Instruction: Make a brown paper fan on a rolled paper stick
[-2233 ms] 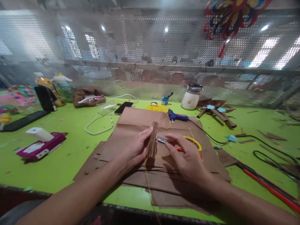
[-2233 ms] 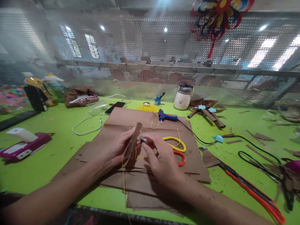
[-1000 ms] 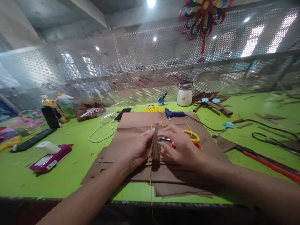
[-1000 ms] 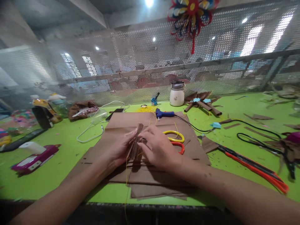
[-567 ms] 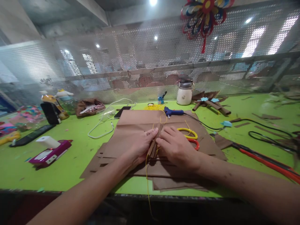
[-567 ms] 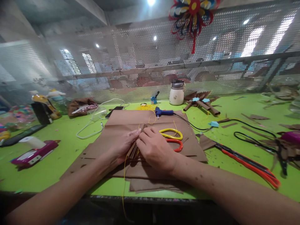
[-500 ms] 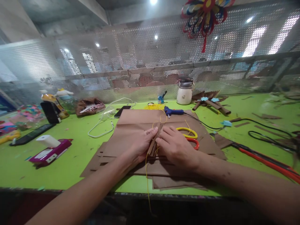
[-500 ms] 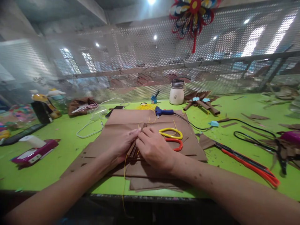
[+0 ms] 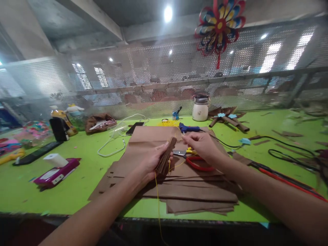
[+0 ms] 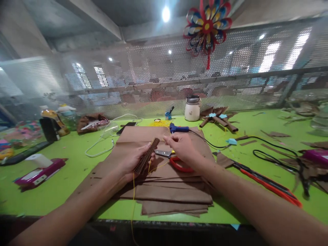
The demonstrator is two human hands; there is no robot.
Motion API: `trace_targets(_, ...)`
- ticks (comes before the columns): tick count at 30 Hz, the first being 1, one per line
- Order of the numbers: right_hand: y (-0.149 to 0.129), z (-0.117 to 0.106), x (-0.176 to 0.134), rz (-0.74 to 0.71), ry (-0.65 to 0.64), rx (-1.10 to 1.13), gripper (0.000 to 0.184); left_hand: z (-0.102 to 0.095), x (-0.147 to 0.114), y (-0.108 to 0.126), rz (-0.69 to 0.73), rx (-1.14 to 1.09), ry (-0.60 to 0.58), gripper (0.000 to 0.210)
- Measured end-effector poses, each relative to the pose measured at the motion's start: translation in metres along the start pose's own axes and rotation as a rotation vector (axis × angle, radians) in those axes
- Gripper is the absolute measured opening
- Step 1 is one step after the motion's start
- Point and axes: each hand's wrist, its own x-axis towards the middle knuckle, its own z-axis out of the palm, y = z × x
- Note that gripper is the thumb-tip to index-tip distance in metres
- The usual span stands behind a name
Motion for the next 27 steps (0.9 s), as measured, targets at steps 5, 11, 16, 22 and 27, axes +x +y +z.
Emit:
trace_targets(5,-0.006,0.004,-0.001,0.125,-0.159,0.305,0.035,0.011,-0.012,0.006,-0.02,0.084,-0.06,0.019)
trace_targets(11,-0.015,0.012,-0.007,0.145,-0.176,0.423,0.037,0.016,-0.014,0.006,-0.042,0.117,-0.126,0.018)
trace_targets(16,-0.005,0.009,-0.002,0.18,-0.155,0.453,0.032,0.013,-0.011,0.01,-0.105,0.153,-0.206,0.028)
trace_targets(22,0.013,0.0,0.008,0.255,-0.152,0.488,0.028,0.02,-0.014,0.023,-0.059,0.384,-0.242,0.042)
trace_targets(27,0.024,-0.004,0.014,0.248,-0.14,0.422,0.031,0.022,-0.007,0.027,0.034,0.551,-0.184,0.038)
